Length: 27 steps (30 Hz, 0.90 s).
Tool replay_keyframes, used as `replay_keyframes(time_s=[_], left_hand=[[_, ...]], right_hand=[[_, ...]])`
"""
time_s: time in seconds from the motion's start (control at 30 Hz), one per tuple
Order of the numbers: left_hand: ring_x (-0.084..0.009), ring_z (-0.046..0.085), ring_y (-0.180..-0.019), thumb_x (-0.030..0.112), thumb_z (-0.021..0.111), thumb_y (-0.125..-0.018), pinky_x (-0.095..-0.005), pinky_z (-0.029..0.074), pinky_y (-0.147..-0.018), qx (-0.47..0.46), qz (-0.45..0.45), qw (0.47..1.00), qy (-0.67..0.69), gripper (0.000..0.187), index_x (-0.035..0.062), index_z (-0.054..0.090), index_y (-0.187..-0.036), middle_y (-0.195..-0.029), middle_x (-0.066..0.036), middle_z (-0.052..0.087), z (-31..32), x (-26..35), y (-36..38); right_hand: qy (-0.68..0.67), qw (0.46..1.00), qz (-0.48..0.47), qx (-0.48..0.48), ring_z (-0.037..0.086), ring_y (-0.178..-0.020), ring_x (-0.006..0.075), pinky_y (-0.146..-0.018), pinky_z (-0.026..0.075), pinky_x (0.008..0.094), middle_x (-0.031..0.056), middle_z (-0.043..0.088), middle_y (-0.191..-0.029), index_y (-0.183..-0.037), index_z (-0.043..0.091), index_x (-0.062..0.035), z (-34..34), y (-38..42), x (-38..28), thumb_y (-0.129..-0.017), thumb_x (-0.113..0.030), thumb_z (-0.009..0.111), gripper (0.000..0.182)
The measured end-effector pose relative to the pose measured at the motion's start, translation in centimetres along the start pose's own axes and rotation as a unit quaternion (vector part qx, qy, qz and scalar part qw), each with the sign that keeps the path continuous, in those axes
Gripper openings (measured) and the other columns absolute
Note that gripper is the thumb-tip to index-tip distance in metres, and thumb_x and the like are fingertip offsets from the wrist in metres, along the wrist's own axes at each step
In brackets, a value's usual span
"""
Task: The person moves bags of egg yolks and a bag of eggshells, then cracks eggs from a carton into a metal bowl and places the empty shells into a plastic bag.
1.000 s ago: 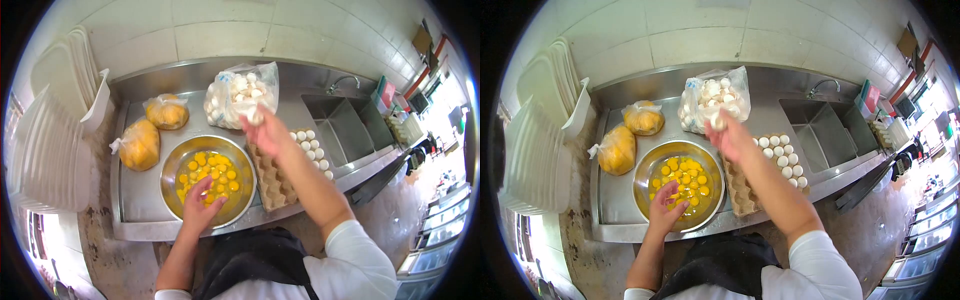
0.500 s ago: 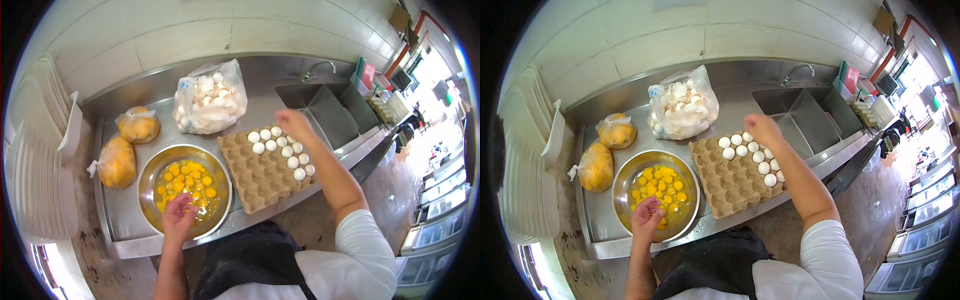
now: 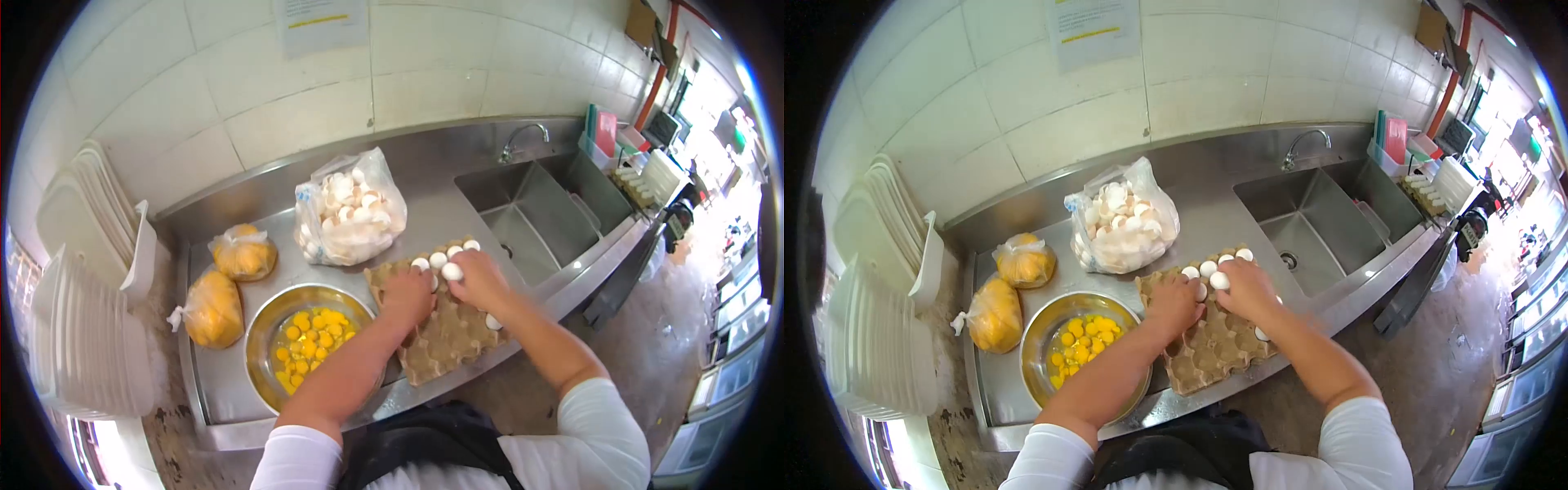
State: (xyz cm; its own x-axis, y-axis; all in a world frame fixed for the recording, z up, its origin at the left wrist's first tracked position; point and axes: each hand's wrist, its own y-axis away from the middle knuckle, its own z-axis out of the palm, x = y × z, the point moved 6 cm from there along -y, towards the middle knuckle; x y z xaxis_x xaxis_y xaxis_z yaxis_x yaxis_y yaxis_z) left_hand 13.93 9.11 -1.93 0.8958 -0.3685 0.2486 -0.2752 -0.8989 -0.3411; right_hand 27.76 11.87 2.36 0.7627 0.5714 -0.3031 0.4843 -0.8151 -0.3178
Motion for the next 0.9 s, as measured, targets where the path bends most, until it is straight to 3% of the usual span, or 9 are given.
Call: replay_keyframes(time_s=[0.13,0.23,0.3,0.4,0.47,0.53,0.6,0.7,0.9], left_hand=[[-0.0298,0.06,-0.097,0.026,0.071,-0.075,-0.0427,0.049,-0.085,-0.076,-0.051,0.996,0.018,0.04,0.0072,0.06,-0.109,-0.104,-0.013,0.062,0.7,-0.2,-1.4],[-0.0313,0.061,-0.097,0.023,0.07,-0.074,-0.0433,0.049,-0.084,-0.077,-0.092,0.989,0.081,0.039,0.0061,0.06,-0.108,-0.101,-0.013,0.062,0.6,-0.6,-1.6],[-0.03,0.062,-0.097,0.023,0.07,-0.074,-0.0421,0.05,-0.083,-0.044,-0.127,0.975,0.179,0.039,0.0051,0.06,-0.108,-0.1,-0.013,0.063,-0.9,-1.3,-0.3],[-0.0252,0.064,-0.102,0.019,0.065,-0.077,-0.0388,0.053,-0.08,-0.046,-0.189,0.891,0.409,0.038,0.0045,0.058,-0.111,-0.102,-0.012,0.066,-2.1,-2.9,3.6],[-0.0268,0.066,-0.096,0.013,0.059,-0.08,-0.0417,0.056,-0.081,-0.093,-0.34,0.499,0.791,0.039,0.0054,0.057,-0.118,-0.105,-0.01,0.066,-3.0,-3.1,9.1],[-0.0293,0.064,-0.102,0.007,0.054,-0.077,-0.0455,0.055,-0.085,-0.082,-0.315,0.412,0.851,0.044,0.0065,0.054,-0.122,-0.115,-0.011,0.063,-4.8,-3.5,14.3],[-0.0301,0.061,-0.109,0.003,0.05,-0.074,-0.0465,0.054,-0.089,-0.085,-0.338,0.406,0.845,0.047,0.0055,0.055,-0.12,-0.122,-0.014,0.058,-5.7,-3.4,19.4],[-0.0328,0.06,-0.111,0.004,0.053,-0.07,-0.046,0.054,-0.089,-0.089,-0.309,0.339,0.884,0.045,0.0038,0.058,-0.115,-0.123,-0.015,0.058,-6.3,-2.6,25.5],[-0.0278,0.065,-0.075,0.015,0.058,-0.079,-0.0359,0.055,-0.053,-0.026,-0.379,0.369,0.848,0.03,0.0008,0.06,-0.106,-0.099,-0.018,0.064,-7.8,-4.2,29.5]], right_hand=[[-0.29,0.924,0.185,0.166,0.062,-0.09,0.0243,-0.073,0.05,0.039,0.0134,0.062,-0.1,-0.106,0.058,-0.0069,0.5,4.3,2.4,-0.09,-0.022,0.057,0.022],[-0.477,0.816,0.304,0.123,0.061,-0.069,0.0217,-0.06,0.048,0.0369,0.0076,0.061,-0.084,-0.105,0.058,-0.006,2.4,7.8,1.4,-0.096,-0.034,0.048,0.031],[-0.72,0.606,0.337,0.01,0.061,-0.062,0.0202,-0.053,0.047,0.033,0.009,0.063,-0.079,-0.109,0.056,-0.0082,4.9,9.6,-0.2,-0.098,-0.044,0.039,0.042],[-0.728,0.567,0.378,-0.07,0.063,-0.063,0.0223,-0.054,0.049,0.0323,0.0103,0.065,-0.08,-0.109,0.055,-0.0071,4.0,11.2,-4.5,-0.098,-0.044,0.034,0.044],[-0.718,0.578,0.381,-0.077,0.065,-0.068,0.0215,-0.057,0.05,0.031,0.0112,0.066,-0.088,-0.115,0.054,-0.0055,3.4,12.1,-7.0,-0.099,-0.037,0.037,0.039],[-0.631,0.689,0.354,-0.038,0.065,-0.071,0.0189,-0.061,0.05,0.0286,0.0114,0.066,-0.1,-0.128,0.05,-0.0043,2.7,13.0,-9.0,-0.099,-0.027,0.042,0.038],[-0.601,0.708,0.369,-0.04,0.064,-0.077,0.0158,-0.065,0.051,0.0263,0.0111,0.064,-0.111,-0.137,0.045,-0.0036,3.8,15.7,-10.2,-0.095,-0.013,0.054,0.043],[-0.375,0.918,0.119,0.039,0.063,-0.092,0.0165,-0.075,0.052,0.026,0.0133,0.063,-0.115,-0.128,0.056,-0.0027,2.0,17.8,-13.9,-0.085,-0.005,0.07,0.045],[-0.268,0.96,0.059,0.052,0.065,-0.1,0.0294,-0.082,0.053,0.0341,0.0154,0.065,-0.111,-0.118,0.063,-0.0038,6.4,22.1,-15.0,-0.08,-0.01,0.075,0.04]])
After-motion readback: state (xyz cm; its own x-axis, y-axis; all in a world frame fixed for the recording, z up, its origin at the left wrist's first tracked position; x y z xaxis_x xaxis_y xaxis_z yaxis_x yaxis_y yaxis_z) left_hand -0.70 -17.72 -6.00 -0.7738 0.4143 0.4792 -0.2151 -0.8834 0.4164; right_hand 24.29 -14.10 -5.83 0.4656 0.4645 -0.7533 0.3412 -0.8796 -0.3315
